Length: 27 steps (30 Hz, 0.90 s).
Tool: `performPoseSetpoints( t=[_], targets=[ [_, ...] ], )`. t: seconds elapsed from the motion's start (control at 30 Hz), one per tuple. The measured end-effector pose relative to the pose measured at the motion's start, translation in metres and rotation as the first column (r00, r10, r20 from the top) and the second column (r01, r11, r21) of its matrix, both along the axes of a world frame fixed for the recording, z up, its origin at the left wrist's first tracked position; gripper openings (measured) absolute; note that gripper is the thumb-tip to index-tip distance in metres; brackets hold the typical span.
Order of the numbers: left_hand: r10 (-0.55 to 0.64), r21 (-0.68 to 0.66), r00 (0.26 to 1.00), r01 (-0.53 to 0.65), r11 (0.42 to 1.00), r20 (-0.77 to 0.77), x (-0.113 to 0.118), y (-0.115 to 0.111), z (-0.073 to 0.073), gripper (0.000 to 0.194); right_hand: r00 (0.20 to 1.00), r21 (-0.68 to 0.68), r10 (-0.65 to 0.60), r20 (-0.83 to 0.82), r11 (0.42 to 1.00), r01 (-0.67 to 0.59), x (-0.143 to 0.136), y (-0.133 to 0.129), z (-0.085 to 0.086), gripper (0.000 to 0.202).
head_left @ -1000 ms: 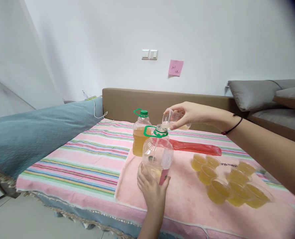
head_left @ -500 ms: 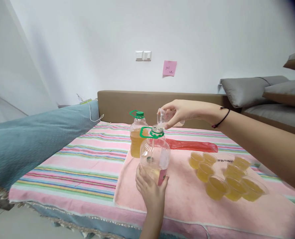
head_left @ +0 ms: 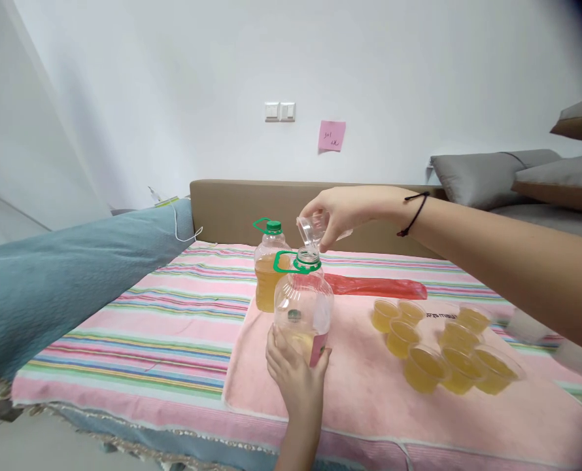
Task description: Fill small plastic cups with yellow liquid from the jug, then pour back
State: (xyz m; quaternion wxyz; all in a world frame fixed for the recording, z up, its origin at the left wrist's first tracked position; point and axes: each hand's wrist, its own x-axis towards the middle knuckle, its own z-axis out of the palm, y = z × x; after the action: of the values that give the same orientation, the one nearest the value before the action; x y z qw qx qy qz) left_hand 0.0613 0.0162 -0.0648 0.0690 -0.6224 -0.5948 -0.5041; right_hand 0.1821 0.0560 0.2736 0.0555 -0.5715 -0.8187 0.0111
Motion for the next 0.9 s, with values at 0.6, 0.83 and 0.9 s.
performPoseSetpoints(
  t=[0.6,0.83,0.9],
  targets=[
    [0.030,0.039,0.999,-0.029,0.999,-0.041,0.000,0.002,0.000,0.116,0.757,0.317,0.447,0.477,0.716,-0.622,0.001,-0.007,-0.017,0.040],
    [0.016,0.031,1.000,-0.015,0.999,-0.024,-0.001,0.004,0.001,0.113,0.731,0.336,0.432,0.529,0.684,-0.648,0.016,-0.014,-0.024,0.057],
    [0.016,0.012,1.000,-0.015,1.000,-0.022,-0.001,0.004,0.001,0.113,0.744,0.342,0.411,0.527,0.699,-0.628,0.022,-0.015,-0.026,0.062]
  ],
)
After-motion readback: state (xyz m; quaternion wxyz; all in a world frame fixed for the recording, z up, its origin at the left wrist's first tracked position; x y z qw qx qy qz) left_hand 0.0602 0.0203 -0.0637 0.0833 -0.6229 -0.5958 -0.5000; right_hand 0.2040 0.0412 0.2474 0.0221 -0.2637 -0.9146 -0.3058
